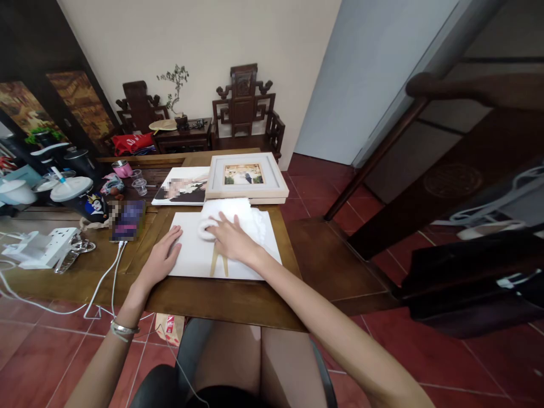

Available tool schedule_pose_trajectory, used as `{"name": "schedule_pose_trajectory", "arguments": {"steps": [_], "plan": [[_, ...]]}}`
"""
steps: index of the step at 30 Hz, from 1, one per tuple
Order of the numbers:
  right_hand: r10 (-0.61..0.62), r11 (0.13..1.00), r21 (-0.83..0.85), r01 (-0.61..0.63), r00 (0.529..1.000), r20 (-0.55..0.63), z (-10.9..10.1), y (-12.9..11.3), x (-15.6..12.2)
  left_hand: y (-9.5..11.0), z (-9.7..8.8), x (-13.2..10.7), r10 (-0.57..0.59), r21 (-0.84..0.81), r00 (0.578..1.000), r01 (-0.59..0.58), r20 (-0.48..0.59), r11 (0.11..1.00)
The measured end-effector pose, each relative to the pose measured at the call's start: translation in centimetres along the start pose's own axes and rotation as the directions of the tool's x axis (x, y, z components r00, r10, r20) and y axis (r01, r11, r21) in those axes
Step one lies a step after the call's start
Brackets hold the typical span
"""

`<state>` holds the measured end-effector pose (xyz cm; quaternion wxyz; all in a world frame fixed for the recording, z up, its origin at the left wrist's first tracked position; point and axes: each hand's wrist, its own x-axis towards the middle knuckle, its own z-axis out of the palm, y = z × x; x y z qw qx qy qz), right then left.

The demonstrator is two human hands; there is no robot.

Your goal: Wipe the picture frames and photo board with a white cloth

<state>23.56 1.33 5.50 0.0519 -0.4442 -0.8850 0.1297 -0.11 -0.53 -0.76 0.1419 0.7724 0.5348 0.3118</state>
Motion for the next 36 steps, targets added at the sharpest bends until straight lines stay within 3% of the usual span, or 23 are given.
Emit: {"name": "schedule_pose_trajectory", "arguments": {"steps": [3, 6, 12, 17, 19, 22, 26, 29, 32, 36], "plan": [[0.055, 0.994, -0.096, -0.059, 0.997, -0.045, 0.9, -0.4, 2.1, 0.0, 0.0, 0.0, 0.004, -0.015, 1.000, -0.004, 0.001, 1.000], [0.048, 0.991, -0.125, -0.051, 0.998, -0.028, 1.7, -1.4, 1.7, 0.0, 0.0, 0.0, 0.007, -0.030, 1.000, -0.007, -0.007, 1.000], [-0.092, 0.992, -0.080, 0.093, 0.996, 0.014, 3.0, -4.5, -5.2, 0.4, 0.0, 0.0, -0.009, -0.012, 1.000, 0.009, 0.004, 1.000], [-0.261, 0.965, 0.056, 0.256, 0.959, 0.112, 1.8, -6.1, -9.6, 0.4, 0.0, 0.0, 0.003, 0.008, 1.000, -0.003, 0.008, 1.000], [-0.296, 0.954, 0.096, 0.285, 0.946, 0.134, 0.7, -5.8, -9.2, 0.3, 0.1, 0.1, 0.006, 0.008, 1.000, -0.006, 0.007, 1.000], [-0.264, 0.963, 0.094, 0.254, 0.959, 0.108, -0.2, -4.5, -6.2, 0.1, 0.1, 0.1, 0.007, -0.005, 1.000, -0.007, 0.000, 1.000], [-0.100, 0.991, -0.084, 0.104, 0.994, 0.051, 0.5, -3.1, -0.5, 0.0, 0.1, 0.0, 0.007, -0.021, 1.000, -0.007, 0.002, 1.000], [-0.071, 0.978, -0.200, 0.060, 0.996, -0.046, 1.7, -2.8, 2.4, -0.1, 0.1, 0.0, 0.014, -0.028, 1.000, -0.014, 0.003, 0.999], [-0.114, 0.959, -0.268, 0.088, 0.990, -0.085, 2.7, -3.1, 2.7, -0.3, 0.1, 0.0, 0.022, -0.037, 1.000, -0.022, -0.006, 0.999], [-0.197, 0.957, -0.225, 0.183, 0.980, -0.039, 3.2, -4.8, -0.7, -0.1, 0.1, 0.0, 0.016, -0.023, 1.000, -0.016, -0.002, 1.000]]}}
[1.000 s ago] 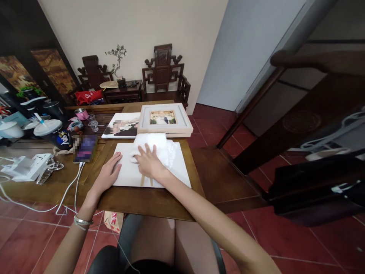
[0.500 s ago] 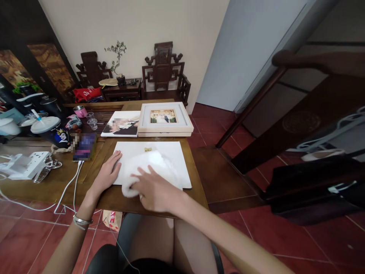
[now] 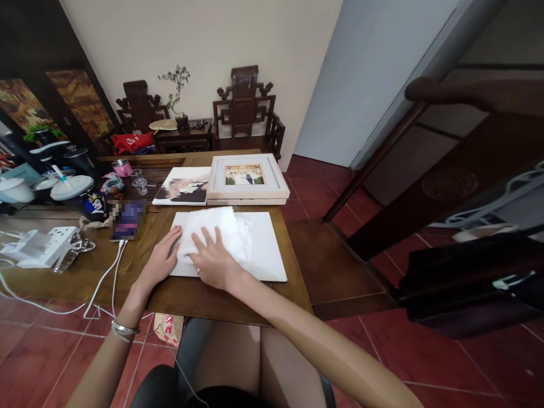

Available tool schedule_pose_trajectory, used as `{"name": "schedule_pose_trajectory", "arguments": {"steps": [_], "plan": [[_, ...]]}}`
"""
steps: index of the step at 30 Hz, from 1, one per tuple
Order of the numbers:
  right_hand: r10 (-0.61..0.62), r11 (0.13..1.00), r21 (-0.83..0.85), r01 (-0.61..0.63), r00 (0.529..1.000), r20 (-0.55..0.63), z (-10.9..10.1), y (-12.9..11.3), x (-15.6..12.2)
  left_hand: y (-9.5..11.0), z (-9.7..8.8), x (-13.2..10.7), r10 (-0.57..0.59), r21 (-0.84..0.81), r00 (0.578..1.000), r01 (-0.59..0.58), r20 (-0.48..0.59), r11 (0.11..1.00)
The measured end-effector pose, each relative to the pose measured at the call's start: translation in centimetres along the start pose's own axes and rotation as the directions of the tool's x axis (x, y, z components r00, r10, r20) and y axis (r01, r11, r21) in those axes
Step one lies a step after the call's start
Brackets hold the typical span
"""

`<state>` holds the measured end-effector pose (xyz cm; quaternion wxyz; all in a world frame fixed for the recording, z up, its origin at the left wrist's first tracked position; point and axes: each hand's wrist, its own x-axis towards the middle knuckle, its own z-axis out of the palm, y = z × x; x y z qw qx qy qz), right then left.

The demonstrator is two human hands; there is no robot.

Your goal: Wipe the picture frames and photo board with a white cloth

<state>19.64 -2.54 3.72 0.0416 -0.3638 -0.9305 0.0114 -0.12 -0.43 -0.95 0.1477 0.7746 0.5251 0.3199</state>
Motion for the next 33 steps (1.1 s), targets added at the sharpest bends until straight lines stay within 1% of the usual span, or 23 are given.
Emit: {"name": "schedule_pose_trajectory", "arguments": {"steps": [2, 5, 7, 9, 11, 12, 14, 16, 17, 19, 21, 23, 25, 27, 29, 31, 33], "plan": [[-0.045, 0.995, 0.093, 0.041, 0.998, 0.046, -0.9, -1.5, -2.2, 0.2, -0.1, 0.0, -0.009, 0.009, 1.000, 0.009, 0.009, 1.000], [-0.111, 0.965, 0.255, 0.065, 0.979, 0.170, -3.0, -2.9, -4.9, 0.4, -0.2, -0.1, -0.019, -0.003, 1.000, 0.019, 0.017, 1.000], [-0.135, 0.941, 0.332, 0.061, 0.969, 0.206, -4.2, -3.0, -5.9, 0.4, -0.2, -0.1, -0.026, -0.019, 1.000, 0.026, 0.015, 0.999], [-0.159, 0.920, 0.383, 0.077, 0.969, 0.188, -4.6, -2.3, -5.9, 0.4, -0.2, -0.1, -0.028, -0.028, 1.000, 0.028, 0.009, 0.999], [-0.155, 0.915, 0.394, 0.088, 0.978, 0.143, -4.3, -1.1, -5.0, 0.3, -0.1, -0.1, -0.025, -0.026, 1.000, 0.025, -0.001, 0.999], [-0.126, 0.924, 0.375, 0.073, 0.985, 0.121, -3.9, -0.4, -4.3, 0.3, 0.0, 0.0, -0.025, -0.024, 1.000, 0.025, -0.008, 0.999], [-0.021, 0.954, 0.299, -0.008, 0.996, 0.092, -2.9, 0.8, -2.3, 0.3, 0.0, 0.0, -0.026, -0.025, 0.999, 0.026, -0.022, 0.999], [0.089, 0.974, 0.202, -0.102, 0.993, 0.072, -2.0, 1.7, 0.0, 0.3, -0.2, 0.2, -0.033, -0.051, 0.999, 0.032, -0.028, 0.998], [0.133, 0.978, 0.157, -0.141, 0.989, 0.059, -1.6, 2.0, 1.2, 0.3, -0.4, 0.2, -0.050, -0.084, 0.998, 0.047, -0.031, 0.995], [0.195, 0.976, 0.094, -0.197, 0.980, 0.027, -1.1, 2.1, 3.4, 0.1, -0.8, 0.4, -0.121, -0.206, 0.992, 0.110, -0.040, 0.972], [0.218, 0.974, 0.066, -0.218, 0.976, 0.002, -0.8, 1.7, 4.9, -0.2, -1.1, 0.6, -0.214, -0.372, 0.975, 0.179, -0.057, 0.911], [0.175, 0.983, 0.063, -0.174, 0.985, -0.004, -0.5, 0.9, 5.5, -0.6, -1.3, 0.7, -0.276, -0.494, 0.957, 0.201, -0.084, 0.846], [0.053, 0.997, 0.059, -0.052, 0.998, -0.016, -0.4, -0.3, 4.9, -0.7, -1.3, 0.7, -0.286, -0.520, 0.950, 0.182, -0.126, 0.834], [-0.088, 0.994, 0.055, 0.091, 0.995, -0.046, -0.4, -1.6, 3.3, -0.6, -1.2, 0.6, -0.269, -0.476, 0.949, 0.162, -0.165, 0.864], [-0.194, 0.978, 0.066, 0.198, 0.979, -0.061, -0.9, -2.7, 1.1, -0.1, -1.1, 0.4, -0.249, -0.409, 0.952, 0.159, -0.177, 0.899], [-0.249, 0.962, 0.110, 0.252, 0.968, -0.039, -1.8, -3.2, -1.1, 0.5, -1.0, 0.3, -0.221, -0.328, 0.962, 0.158, -0.162, 0.931], [-0.250, 0.955, 0.171, 0.243, 0.968, 0.021, -3.0, -3.1, -2.9, 1.1, -0.8, 0.2, -0.169, -0.227, 0.978, 0.139, -0.119, 0.964]]}}
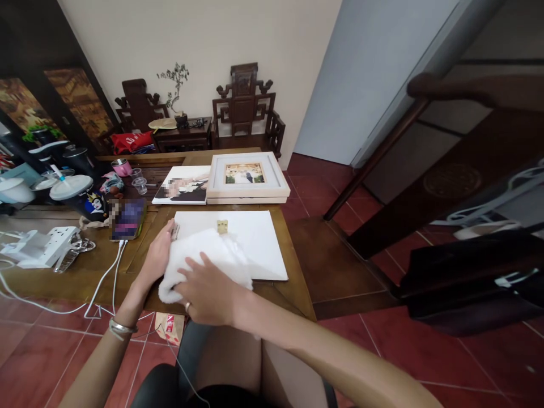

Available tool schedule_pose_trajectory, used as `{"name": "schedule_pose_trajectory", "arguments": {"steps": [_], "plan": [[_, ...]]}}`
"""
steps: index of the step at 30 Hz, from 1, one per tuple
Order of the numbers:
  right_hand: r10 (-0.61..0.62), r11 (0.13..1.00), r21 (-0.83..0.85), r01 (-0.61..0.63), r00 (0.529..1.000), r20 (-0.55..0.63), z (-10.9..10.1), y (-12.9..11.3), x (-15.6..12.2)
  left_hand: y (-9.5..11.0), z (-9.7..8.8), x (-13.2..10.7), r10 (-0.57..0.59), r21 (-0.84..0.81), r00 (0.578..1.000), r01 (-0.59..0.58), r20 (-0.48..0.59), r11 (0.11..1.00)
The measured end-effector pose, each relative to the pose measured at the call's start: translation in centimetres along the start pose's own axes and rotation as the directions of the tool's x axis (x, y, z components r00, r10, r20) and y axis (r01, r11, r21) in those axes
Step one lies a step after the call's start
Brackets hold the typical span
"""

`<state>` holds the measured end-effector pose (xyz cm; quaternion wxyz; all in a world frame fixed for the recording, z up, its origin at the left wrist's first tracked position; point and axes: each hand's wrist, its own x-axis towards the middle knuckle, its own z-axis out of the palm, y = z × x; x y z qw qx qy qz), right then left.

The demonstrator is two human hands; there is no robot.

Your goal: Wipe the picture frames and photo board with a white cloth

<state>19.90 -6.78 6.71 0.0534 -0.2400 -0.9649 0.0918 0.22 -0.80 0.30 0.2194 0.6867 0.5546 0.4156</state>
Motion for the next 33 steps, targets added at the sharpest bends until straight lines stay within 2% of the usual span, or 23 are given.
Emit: {"name": "schedule_pose_trajectory", "arguments": {"steps": [2, 5, 9, 14, 17, 20, 28, 31, 33], "plan": [[0.073, 0.996, 0.048, -0.076, 0.996, 0.055, -1.2, 0.4, -1.2, 0.2, 0.3, -0.1, 0.038, 0.092, 0.997, -0.044, 0.069, 0.995], [0.224, 0.972, 0.058, -0.229, 0.971, 0.086, -2.4, 2.3, -1.3, -0.1, 0.5, -0.1, 0.073, 0.190, 0.988, -0.098, 0.136, 0.977], [0.388, 0.920, 0.071, -0.386, 0.921, -0.015, -2.3, 6.1, 1.8, -0.7, 0.5, 0.0, 0.117, 0.258, 0.980, -0.157, 0.164, 0.953], [0.402, 0.914, 0.124, -0.387, 0.906, -0.134, -0.7, 8.5, 7.9, -0.9, 0.3, 0.1, 0.139, 0.238, 0.980, -0.170, 0.141, 0.956], [0.377, 0.923, 0.158, -0.352, 0.910, -0.175, 0.0, 8.8, 9.1, -0.8, 0.1, 0.1, 0.137, 0.223, 0.982, -0.164, 0.128, 0.961], [0.387, 0.916, 0.198, -0.349, 0.900, -0.200, 0.1, 9.3, 7.2, -0.8, 0.1, 0.0, 0.126, 0.213, 0.984, -0.151, 0.127, 0.965], [0.493, 0.864, 0.258, -0.433, 0.830, -0.260, 0.4, 11.4, -1.9, -1.1, 0.2, 0.0, 0.134, 0.207, 0.984, -0.156, 0.116, 0.966], [0.488, 0.872, 0.192, -0.450, 0.826, -0.282, 1.3, 10.4, -4.2, -1.2, 0.2, 0.1, 0.141, 0.209, 0.984, -0.161, 0.110, 0.965], [0.456, 0.890, 0.149, -0.432, 0.852, -0.258, 1.7, 8.6, -5.7, -1.2, 0.3, 0.1, 0.139, 0.211, 0.984, -0.159, 0.108, 0.964]]}}
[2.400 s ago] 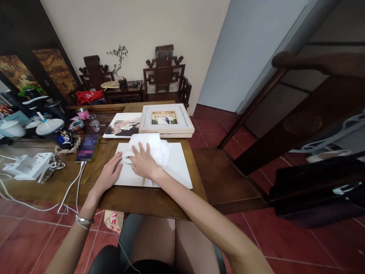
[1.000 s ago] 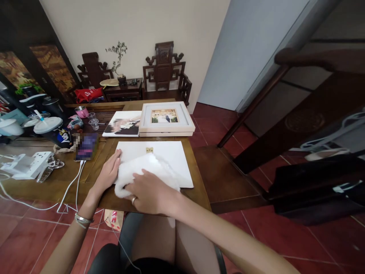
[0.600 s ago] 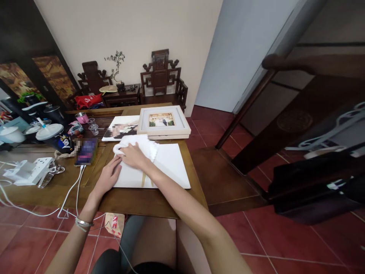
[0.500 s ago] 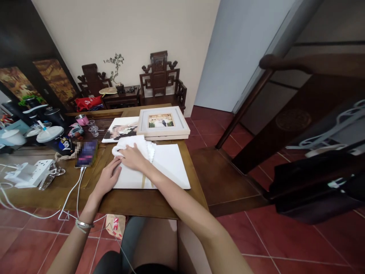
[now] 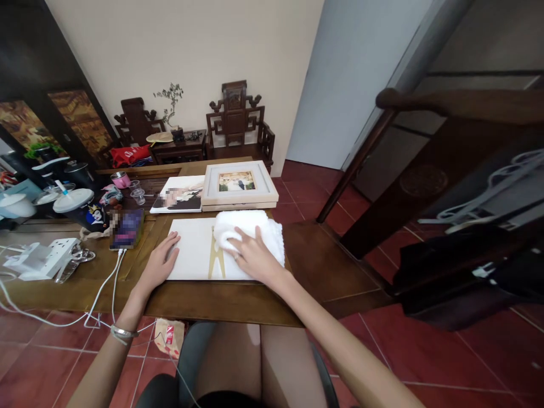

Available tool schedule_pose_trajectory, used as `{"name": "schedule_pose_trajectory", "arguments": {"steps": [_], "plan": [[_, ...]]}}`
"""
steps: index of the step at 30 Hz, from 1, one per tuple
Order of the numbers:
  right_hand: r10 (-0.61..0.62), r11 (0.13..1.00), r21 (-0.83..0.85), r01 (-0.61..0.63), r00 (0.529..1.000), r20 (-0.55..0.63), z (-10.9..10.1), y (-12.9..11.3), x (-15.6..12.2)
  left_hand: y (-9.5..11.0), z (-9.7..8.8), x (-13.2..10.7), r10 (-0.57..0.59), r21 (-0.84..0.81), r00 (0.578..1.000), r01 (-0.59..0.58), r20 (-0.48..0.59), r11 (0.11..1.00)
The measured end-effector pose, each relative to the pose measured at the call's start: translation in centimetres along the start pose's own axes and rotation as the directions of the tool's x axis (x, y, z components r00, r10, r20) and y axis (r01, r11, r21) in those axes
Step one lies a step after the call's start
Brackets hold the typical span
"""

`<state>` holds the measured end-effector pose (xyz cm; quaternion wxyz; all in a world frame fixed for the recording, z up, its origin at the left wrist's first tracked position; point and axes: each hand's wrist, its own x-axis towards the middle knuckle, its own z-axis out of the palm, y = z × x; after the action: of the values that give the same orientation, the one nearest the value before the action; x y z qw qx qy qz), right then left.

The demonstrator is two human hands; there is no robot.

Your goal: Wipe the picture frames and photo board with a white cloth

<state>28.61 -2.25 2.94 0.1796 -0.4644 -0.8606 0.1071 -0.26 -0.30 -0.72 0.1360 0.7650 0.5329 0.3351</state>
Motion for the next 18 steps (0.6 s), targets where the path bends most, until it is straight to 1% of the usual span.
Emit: {"name": "schedule_pose_trajectory", "arguments": {"steps": [2, 5, 7, 9, 10, 12, 15, 17, 18], "plan": [[-0.048, 0.999, 0.010, 0.047, 0.998, 0.051, -0.4, -1.4, -2.6, 0.0, 0.1, 0.0, -0.011, 0.002, 1.000, 0.011, -0.001, 1.000], [-0.091, 0.994, 0.064, 0.084, 0.990, 0.107, -2.0, -3.4, -6.6, 0.0, 0.2, -0.1, -0.029, 0.016, 1.000, 0.029, -0.011, 0.999], [-0.061, 0.994, 0.102, 0.045, 0.985, 0.161, -3.3, -4.0, -8.5, -0.1, 0.3, -0.2, -0.037, 0.038, 0.999, 0.038, -0.031, 0.999], [-0.010, 0.992, 0.128, -0.017, 0.979, 0.203, -4.4, -3.5, -9.2, -0.3, 0.5, -0.2, -0.050, 0.058, 0.998, 0.053, -0.046, 0.997], [0.011, 0.991, 0.131, -0.039, 0.978, 0.207, -4.6, -2.9, -9.1, -0.4, 0.5, -0.2, -0.061, 0.064, 0.997, 0.064, -0.046, 0.996], [0.037, 0.992, 0.113, -0.057, 0.984, 0.174, -4.5, -1.1, -7.9, -0.5, 0.6, -0.2, -0.083, 0.070, 0.996, 0.085, -0.030, 0.994], [0.050, 0.998, 0.031, -0.053, 0.994, 0.092, -3.2, 1.5, -4.3, -0.7, 0.7, -0.1, -0.094, 0.068, 0.995, 0.095, -0.015, 0.993], [0.056, 0.998, -0.041, -0.054, 0.997, 0.053, -2.0, 2.3, -1.5, -0.8, 0.6, -0.1, -0.081, 0.067, 0.997, 0.082, -0.010, 0.994], [0.059, 0.996, -0.068, -0.056, 0.997, 0.040, -1.4, 2.3, -0.3, -0.8, 0.6, -0.1, -0.079, 0.070, 0.997, 0.079, -0.009, 0.994]]}}
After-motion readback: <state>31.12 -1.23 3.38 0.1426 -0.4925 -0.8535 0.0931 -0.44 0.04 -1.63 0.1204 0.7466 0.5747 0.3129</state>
